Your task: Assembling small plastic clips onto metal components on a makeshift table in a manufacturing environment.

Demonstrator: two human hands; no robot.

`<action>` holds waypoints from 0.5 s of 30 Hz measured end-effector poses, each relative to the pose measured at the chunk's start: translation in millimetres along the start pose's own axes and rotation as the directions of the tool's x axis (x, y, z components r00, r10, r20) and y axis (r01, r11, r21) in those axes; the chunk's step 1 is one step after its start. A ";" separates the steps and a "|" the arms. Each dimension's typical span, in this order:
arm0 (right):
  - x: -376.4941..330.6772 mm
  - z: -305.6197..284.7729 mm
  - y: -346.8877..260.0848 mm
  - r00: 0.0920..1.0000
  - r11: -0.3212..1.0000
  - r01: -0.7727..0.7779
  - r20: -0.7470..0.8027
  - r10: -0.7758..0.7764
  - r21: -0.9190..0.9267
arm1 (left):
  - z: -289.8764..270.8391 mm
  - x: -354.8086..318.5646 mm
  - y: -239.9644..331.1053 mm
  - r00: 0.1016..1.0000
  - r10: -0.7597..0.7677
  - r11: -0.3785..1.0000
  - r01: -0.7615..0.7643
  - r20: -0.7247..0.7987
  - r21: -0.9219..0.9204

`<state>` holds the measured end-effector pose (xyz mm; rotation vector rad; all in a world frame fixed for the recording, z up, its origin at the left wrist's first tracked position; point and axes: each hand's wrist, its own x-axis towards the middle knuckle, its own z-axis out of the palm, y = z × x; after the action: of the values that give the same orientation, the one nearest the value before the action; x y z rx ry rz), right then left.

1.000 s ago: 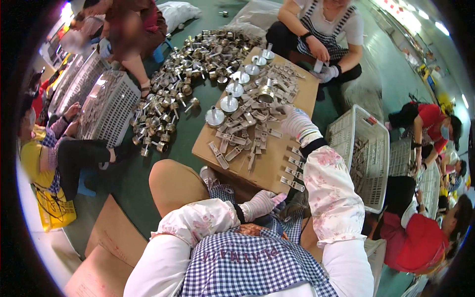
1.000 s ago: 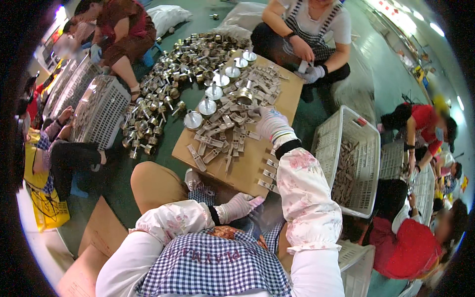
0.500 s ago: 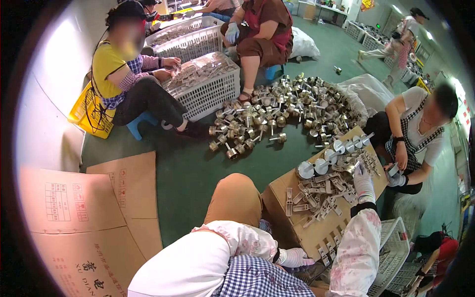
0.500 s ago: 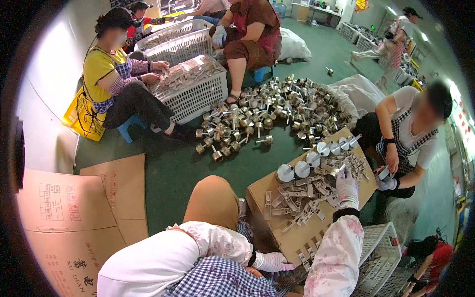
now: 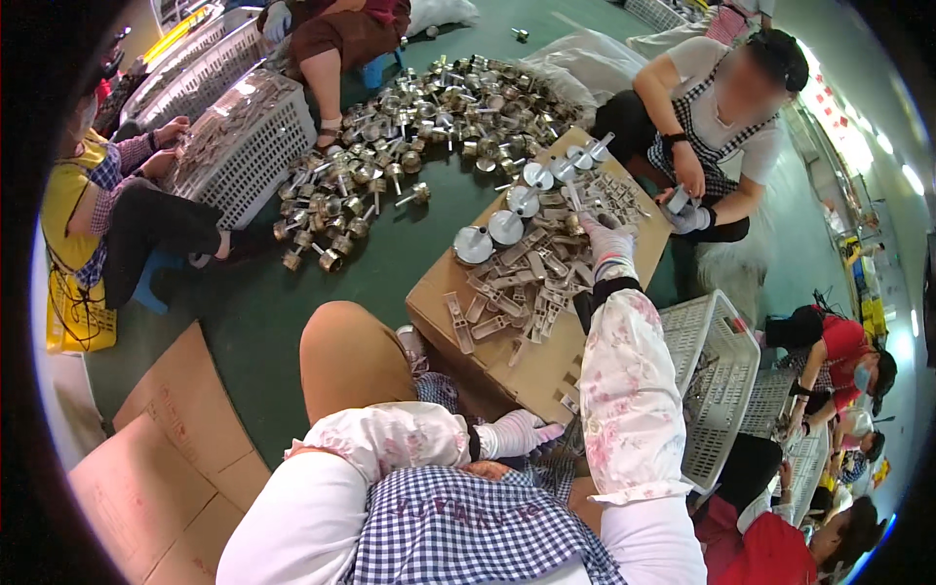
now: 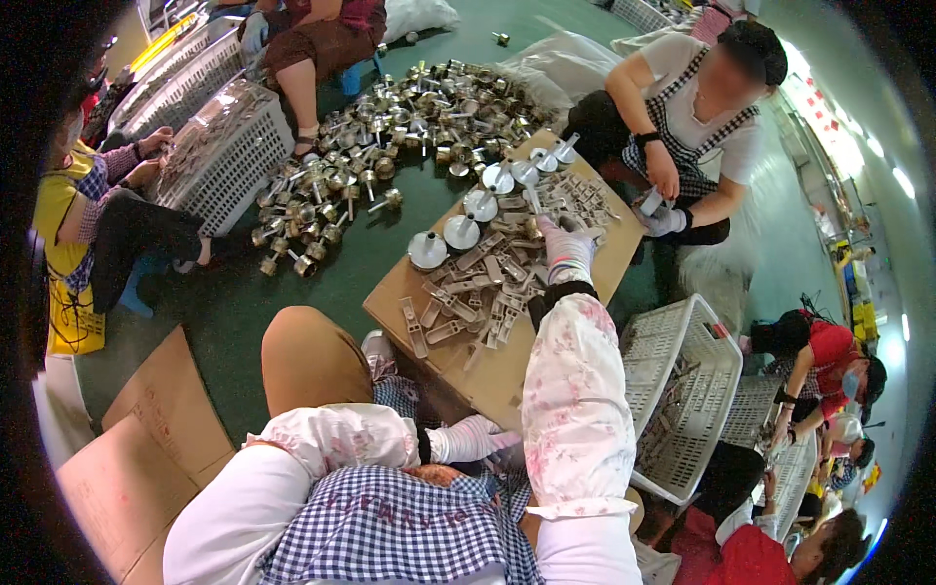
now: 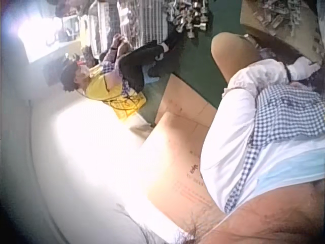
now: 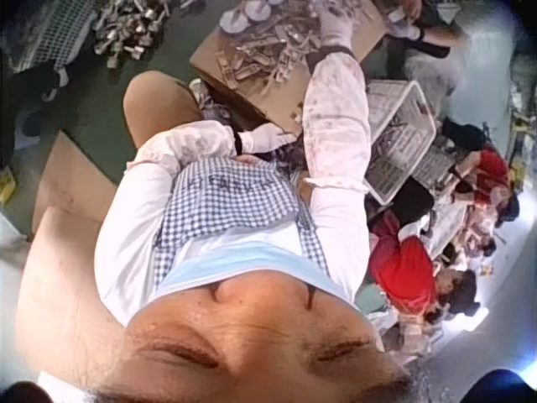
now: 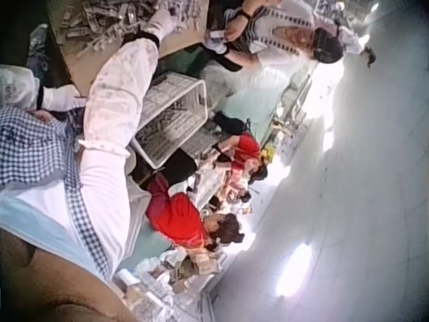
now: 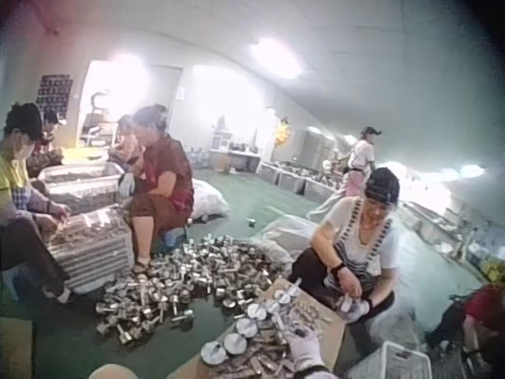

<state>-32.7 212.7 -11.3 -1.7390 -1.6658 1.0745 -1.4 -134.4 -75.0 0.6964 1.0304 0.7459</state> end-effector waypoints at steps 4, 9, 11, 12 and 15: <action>-14.7 -13.9 -8.5 0.995 0.827 0.087 -0.013 -0.096 0.556 | -3.7 -3.0 2.9 0.999 -0.016 1.000 0.016 0.029 -0.002; -45.3 -95.7 -29.4 0.940 0.469 0.067 0.102 -0.325 0.880 | -3.7 -1.5 0.6 0.998 -0.040 0.997 0.037 0.045 0.065; -75.7 -133.3 -18.5 0.910 0.457 0.114 0.091 -0.404 0.882 | -2.9 -2.3 1.9 1.000 -0.031 0.988 0.031 0.000 0.150; -93.8 -148.0 -9.3 0.844 0.458 0.142 0.134 -0.519 0.877 | -3.6 -1.6 3.6 0.999 -0.042 0.976 0.046 -0.023 0.213; -144.7 -161.3 27.4 0.959 0.635 0.083 0.111 -0.260 0.768 | -2.6 -3.1 6.1 0.992 -0.127 0.990 0.127 -0.003 0.063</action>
<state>122.5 94.1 86.5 -0.9070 -1.1610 1.6059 -6.1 -133.1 -69.5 0.6784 1.0904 0.6047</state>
